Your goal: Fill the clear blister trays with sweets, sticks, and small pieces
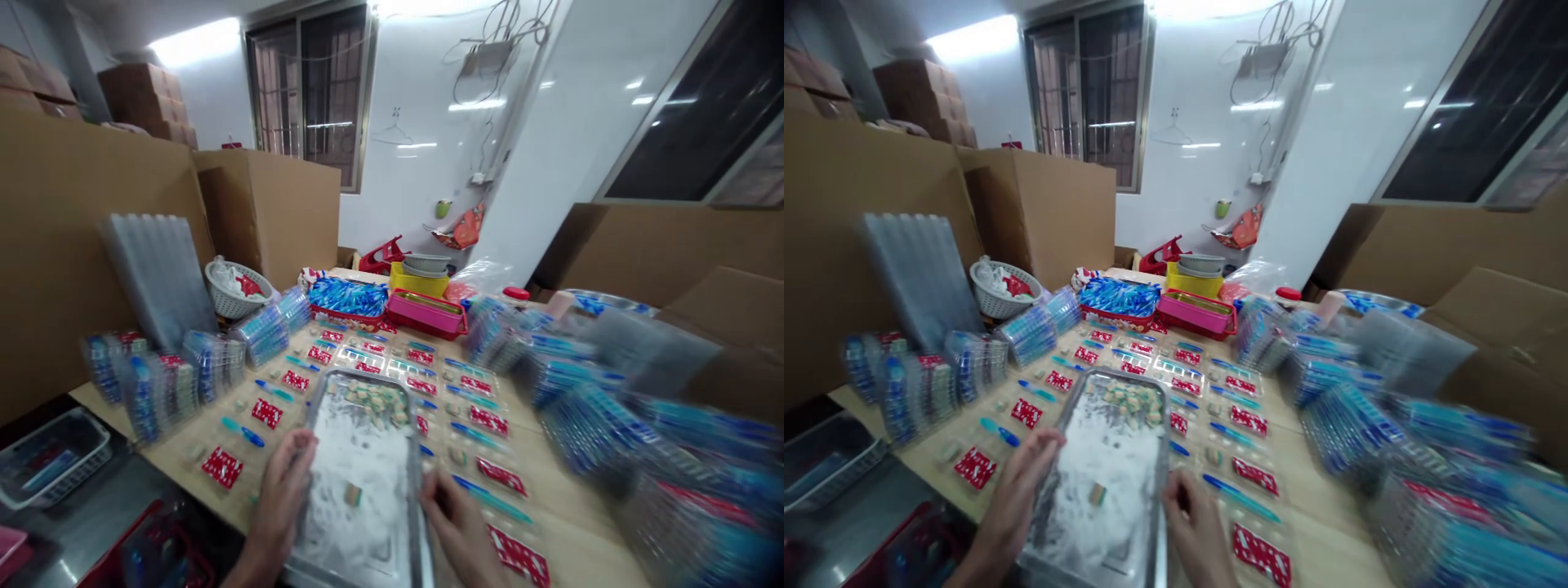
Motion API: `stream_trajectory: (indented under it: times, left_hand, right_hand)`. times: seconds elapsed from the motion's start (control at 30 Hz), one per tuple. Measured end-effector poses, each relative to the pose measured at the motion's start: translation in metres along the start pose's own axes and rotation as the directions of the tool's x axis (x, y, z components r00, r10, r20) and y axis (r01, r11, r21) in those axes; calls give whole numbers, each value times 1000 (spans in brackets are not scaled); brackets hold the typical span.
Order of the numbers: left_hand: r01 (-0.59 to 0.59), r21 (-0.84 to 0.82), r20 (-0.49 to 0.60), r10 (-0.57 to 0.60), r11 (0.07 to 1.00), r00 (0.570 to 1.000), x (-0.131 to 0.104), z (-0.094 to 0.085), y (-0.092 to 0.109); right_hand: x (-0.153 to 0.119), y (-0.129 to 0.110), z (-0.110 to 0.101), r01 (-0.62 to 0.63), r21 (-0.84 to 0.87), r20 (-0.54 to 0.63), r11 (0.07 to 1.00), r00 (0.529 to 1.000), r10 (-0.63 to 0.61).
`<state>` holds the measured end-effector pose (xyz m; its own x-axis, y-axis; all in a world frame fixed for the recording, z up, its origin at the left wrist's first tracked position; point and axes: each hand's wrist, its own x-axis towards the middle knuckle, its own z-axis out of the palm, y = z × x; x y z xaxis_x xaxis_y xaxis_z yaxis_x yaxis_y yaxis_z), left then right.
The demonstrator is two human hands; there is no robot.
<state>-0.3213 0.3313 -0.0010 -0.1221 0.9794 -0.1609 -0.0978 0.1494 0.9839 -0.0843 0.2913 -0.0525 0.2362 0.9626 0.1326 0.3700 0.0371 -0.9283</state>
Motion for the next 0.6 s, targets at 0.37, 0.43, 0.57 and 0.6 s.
stream_trajectory:
  times: [0.37, 0.43, 0.57, 0.6]
  left_hand:
    - [-3, -182, -343, -60, 983, 937, 33, -143, -5]
    - [-6, -195, -358, -65, 981, 931, 39, -147, -8]
    - [-118, -167, -357, 52, 979, 933, 49, -129, -10]
    - [-124, -165, -346, 61, 978, 936, 52, -123, -10]
  right_hand:
    - [17, -34, 150, 122, 39, 189, 992, 974, -127]
    - [22, -34, 155, 141, 18, 192, 990, 971, -142]
    - [38, -29, 147, 168, -44, 201, 985, 967, -156]
    - [42, -27, 143, 174, -68, 208, 982, 965, -157]
